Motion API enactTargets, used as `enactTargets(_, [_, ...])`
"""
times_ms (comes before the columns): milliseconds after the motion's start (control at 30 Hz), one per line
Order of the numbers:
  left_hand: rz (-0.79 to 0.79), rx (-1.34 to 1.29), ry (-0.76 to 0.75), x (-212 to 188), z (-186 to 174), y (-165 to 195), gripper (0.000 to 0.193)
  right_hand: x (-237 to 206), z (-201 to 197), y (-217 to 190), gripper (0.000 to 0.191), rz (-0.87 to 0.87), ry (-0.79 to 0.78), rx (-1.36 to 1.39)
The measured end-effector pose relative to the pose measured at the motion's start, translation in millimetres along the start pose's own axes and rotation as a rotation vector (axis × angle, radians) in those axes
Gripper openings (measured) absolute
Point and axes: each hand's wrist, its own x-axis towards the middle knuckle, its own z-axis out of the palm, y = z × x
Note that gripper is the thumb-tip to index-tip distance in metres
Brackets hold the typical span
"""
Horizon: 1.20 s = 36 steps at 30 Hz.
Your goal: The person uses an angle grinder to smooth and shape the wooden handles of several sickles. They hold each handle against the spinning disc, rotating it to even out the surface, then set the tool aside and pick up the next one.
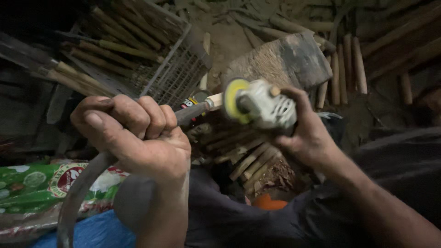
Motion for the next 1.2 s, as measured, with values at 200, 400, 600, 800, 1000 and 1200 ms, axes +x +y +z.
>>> enactTargets(200, [-0.068, -0.12, 0.081, 18.5, -18.7, -16.3, 0.036, 11.2, -19.3, 26.3, 0.083, 0.132, 0.14, 0.013])
enactTargets(400, [-0.064, -0.082, 0.227, 36.7, -35.3, -27.1, 0.047, 2.4, -17.4, 29.4, 0.086, 0.181, 0.143, 0.031])
enactTargets(600, [0.03, 0.05, 0.319, 37.4, -28.8, -20.9, 0.049, 3.1, -9.1, 24.0, 0.087, 0.166, 0.086, 0.025])
enactTargets(800, [0.035, 0.116, 0.34, 34.5, -22.3, -17.6, 0.048, 2.8, 1.3, 20.9, 0.093, 0.061, 0.074, -0.07])
enactTargets(1000, [0.055, 0.138, 0.301, 28.7, -25.1, -17.5, 0.049, -0.1, 11.3, 8.0, 0.096, 0.065, -0.001, -0.042])
enactTargets(1200, [0.024, 0.12, 0.314, 30.9, -25.5, -17.0, 0.049, 13.1, 1.2, 1.8, 0.091, 0.247, 0.091, 0.023])
